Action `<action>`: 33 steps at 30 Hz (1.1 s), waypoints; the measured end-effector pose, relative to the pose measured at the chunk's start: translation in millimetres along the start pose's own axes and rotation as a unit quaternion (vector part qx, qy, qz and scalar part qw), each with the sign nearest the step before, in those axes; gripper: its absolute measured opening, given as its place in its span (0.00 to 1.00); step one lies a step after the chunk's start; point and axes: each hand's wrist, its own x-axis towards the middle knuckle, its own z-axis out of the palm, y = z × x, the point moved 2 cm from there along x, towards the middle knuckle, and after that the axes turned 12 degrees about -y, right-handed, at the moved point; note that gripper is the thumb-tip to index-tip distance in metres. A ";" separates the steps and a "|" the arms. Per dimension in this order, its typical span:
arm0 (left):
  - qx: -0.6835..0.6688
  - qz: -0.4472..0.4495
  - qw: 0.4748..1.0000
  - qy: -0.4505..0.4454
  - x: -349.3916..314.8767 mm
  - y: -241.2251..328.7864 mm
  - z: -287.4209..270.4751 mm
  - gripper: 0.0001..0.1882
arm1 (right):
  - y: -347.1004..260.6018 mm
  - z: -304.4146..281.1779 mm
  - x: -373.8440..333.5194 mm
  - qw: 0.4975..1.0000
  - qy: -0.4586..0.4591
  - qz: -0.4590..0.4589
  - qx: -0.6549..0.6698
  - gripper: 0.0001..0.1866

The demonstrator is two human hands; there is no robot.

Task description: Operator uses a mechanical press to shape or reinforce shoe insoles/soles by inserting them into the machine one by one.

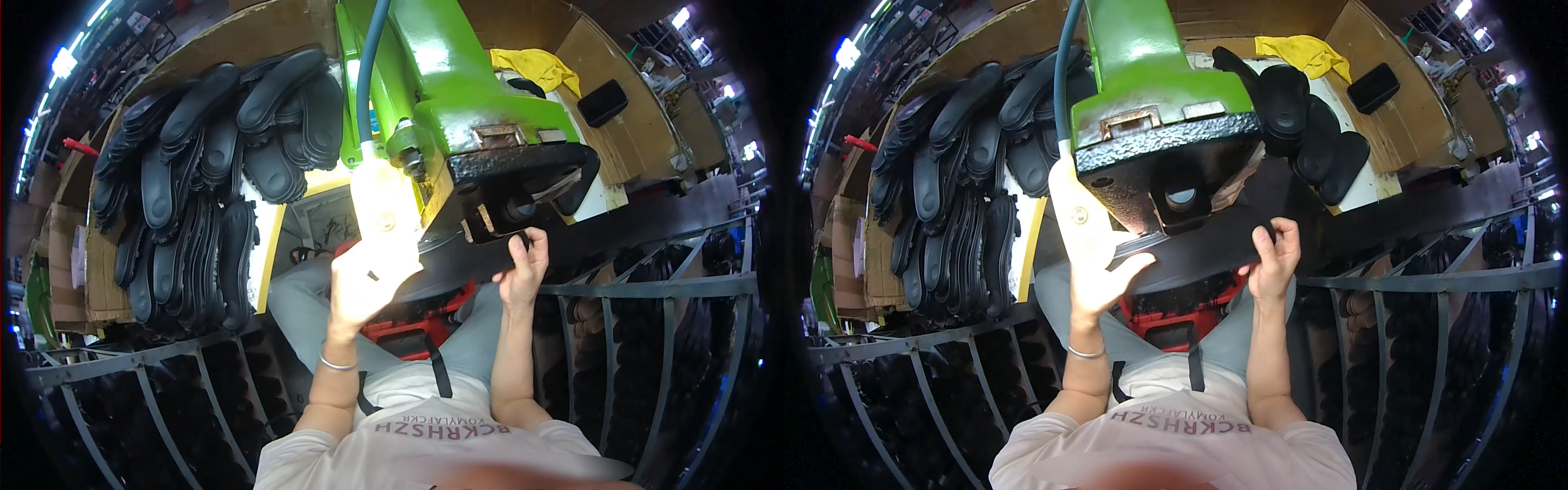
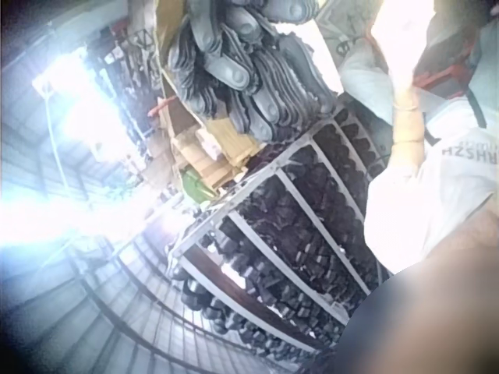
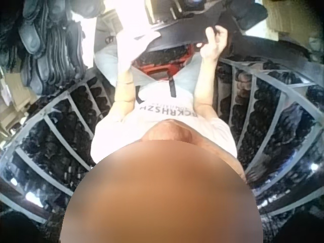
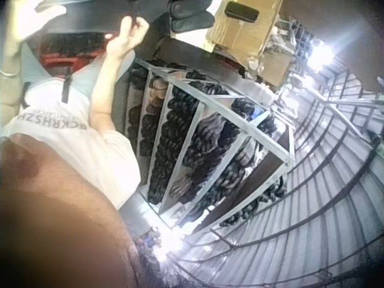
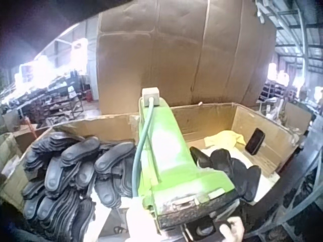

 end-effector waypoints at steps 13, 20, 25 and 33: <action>-0.120 -0.146 0.975 -0.120 -85.2 -49.9 14.4 0.15 | 8.4 61.5 13.6 0.977 -0.138 0.078 -0.141 0.18; -0.112 -0.031 0.993 0.011 -20.0 -34.0 47.0 0.11 | 23.0 63.6 4.3 0.984 -0.129 -0.001 -0.123 0.26; 0.038 0.041 0.998 -0.001 5.4 -31.7 41.4 0.09 | 21.5 48.8 -11.9 0.987 -0.095 -0.028 -0.124 0.17; -0.135 -0.064 0.983 0.110 -27.2 -43.2 54.2 0.10 | 31.8 55.3 -15.7 0.985 -0.115 0.022 -0.128 0.14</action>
